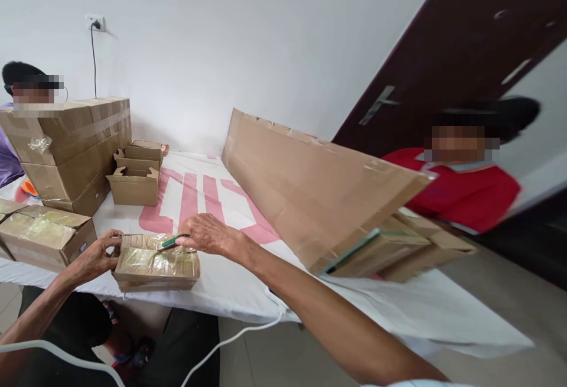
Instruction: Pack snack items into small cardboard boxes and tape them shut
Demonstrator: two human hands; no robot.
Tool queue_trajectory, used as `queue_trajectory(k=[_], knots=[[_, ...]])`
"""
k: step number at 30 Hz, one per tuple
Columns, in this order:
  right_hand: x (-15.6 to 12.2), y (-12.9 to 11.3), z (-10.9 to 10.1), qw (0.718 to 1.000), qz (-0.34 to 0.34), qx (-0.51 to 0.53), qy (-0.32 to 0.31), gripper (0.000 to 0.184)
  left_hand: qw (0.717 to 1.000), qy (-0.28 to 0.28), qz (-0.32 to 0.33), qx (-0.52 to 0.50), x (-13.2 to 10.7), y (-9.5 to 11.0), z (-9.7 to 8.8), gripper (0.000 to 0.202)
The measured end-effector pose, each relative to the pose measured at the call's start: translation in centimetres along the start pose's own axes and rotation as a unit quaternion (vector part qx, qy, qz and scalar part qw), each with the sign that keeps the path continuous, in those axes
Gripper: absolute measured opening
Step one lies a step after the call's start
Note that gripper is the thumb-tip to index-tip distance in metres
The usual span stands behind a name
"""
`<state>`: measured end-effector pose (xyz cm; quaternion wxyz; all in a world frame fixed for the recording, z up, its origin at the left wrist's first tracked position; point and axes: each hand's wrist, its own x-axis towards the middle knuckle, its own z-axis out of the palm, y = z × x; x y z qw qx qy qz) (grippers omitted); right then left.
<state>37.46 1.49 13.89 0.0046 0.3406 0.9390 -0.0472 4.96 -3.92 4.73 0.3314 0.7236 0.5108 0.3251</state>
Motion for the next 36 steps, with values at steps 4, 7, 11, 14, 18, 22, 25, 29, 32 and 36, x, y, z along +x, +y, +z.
queue_trajectory(k=[4, 7, 11, 14, 18, 22, 25, 29, 32, 36], knots=[[-0.8, -0.3, 0.9, 1.0, 0.019, -0.018, 0.006, 0.025, 1.0, -0.01, 0.013, 0.003, 0.5, 0.4, 0.6, 0.015], [-0.2, -1.2, 0.9, 1.0, 0.016, -0.022, 0.013, 0.026, 0.999, -0.027, 0.032, 0.002, 1.2, 0.6, 0.7, 0.015], [0.8, -2.2, -0.2, 0.999, 0.031, -0.011, 0.006, 0.028, 1.0, -0.029, 0.01, -0.001, 1.5, 1.0, 0.1, 0.021], [0.9, -2.4, -0.8, 0.999, 0.045, -0.012, 0.007, 0.03, 0.999, -0.005, -0.027, -0.043, 1.6, 1.2, 0.4, 0.031], [1.2, -2.5, -0.7, 0.999, 0.038, -0.025, 0.005, 0.029, 0.994, 0.102, -0.047, 0.0, 2.6, 0.7, 2.4, 0.044], [1.4, -2.4, -0.2, 0.999, 0.035, -0.036, 0.005, 0.029, 0.982, 0.157, -0.064, 0.079, 3.7, -0.3, 3.6, 0.043], [0.5, -1.6, 0.2, 0.999, 0.041, -0.032, 0.013, 0.029, 0.983, 0.147, -0.062, 0.093, 3.8, -0.6, 3.3, 0.04], [-0.8, -0.5, 0.7, 0.998, 0.057, -0.027, 0.019, 0.033, 0.986, 0.125, -0.05, 0.097, 3.7, -0.2, 3.4, 0.04], [-0.6, -0.7, 1.0, 0.997, 0.053, -0.05, 0.024, 0.03, 0.983, 0.125, -0.061, 0.12, 3.9, 0.0, 3.6, 0.037], [-0.7, -0.4, 1.4, 0.997, 0.039, -0.053, 0.028, 0.028, 0.979, 0.127, -0.07, 0.144, 4.1, -0.1, 3.5, 0.035]])
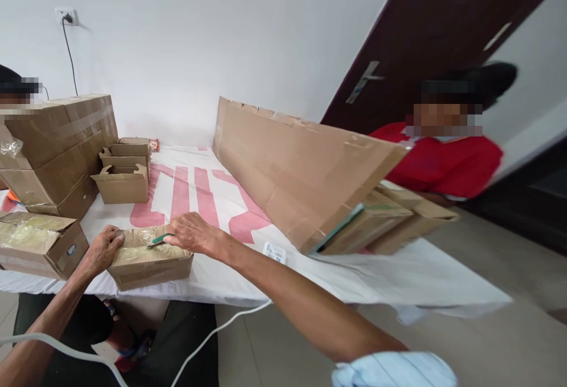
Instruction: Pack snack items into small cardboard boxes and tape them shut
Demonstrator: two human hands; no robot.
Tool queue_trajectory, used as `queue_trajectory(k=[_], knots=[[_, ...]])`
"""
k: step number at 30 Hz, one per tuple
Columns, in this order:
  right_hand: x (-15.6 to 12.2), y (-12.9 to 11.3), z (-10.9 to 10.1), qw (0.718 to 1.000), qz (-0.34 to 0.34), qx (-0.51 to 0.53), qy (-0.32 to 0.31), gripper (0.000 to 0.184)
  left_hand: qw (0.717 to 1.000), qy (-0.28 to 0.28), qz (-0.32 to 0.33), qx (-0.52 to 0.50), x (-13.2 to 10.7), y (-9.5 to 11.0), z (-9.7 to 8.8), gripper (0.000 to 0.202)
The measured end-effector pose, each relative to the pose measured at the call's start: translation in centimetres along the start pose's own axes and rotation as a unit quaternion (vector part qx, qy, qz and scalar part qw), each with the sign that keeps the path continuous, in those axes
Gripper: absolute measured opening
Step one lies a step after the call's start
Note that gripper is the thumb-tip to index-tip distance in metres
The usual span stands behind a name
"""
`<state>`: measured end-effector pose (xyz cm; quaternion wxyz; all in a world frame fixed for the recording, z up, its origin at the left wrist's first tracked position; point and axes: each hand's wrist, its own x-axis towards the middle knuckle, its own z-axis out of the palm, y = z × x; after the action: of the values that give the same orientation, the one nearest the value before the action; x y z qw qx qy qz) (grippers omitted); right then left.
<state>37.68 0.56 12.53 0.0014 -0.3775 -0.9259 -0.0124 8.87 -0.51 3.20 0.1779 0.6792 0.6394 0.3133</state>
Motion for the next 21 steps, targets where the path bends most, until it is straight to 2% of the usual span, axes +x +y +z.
queue_trajectory(k=[3, 8, 13, 16, 19, 21], knots=[[-0.7, 0.8, 0.5, 1.0, 0.009, 0.011, 0.017, 0.027, 1.0, -0.012, 0.018, -0.003, 0.0, 0.0, -0.1, 0.034], [-0.9, 1.1, 0.7, 1.0, -0.003, 0.003, 0.017, 0.024, 1.0, -0.006, 0.01, 0.001, 0.0, -0.1, -0.1, 0.034], [-2.7, 2.6, 0.8, 0.999, 0.044, -0.014, 0.001, 0.028, 1.0, -0.005, 0.013, -0.004, 0.1, -0.1, 0.0, 0.034], [-3.4, 3.0, 1.2, 0.999, 0.046, -0.003, 0.006, 0.027, 1.0, 0.0, 0.02, 0.001, 0.2, 0.1, 0.0, 0.032], [-4.3, 3.5, 0.7, 0.999, 0.05, 0.009, 0.005, 0.026, 1.0, -0.002, 0.016, -0.012, 0.2, 0.2, -0.2, 0.035], [-5.8, 4.6, -0.1, 0.998, 0.062, 0.026, 0.02, 0.025, 1.0, -0.007, 0.014, -0.025, 0.2, 0.0, -0.4, 0.036]])
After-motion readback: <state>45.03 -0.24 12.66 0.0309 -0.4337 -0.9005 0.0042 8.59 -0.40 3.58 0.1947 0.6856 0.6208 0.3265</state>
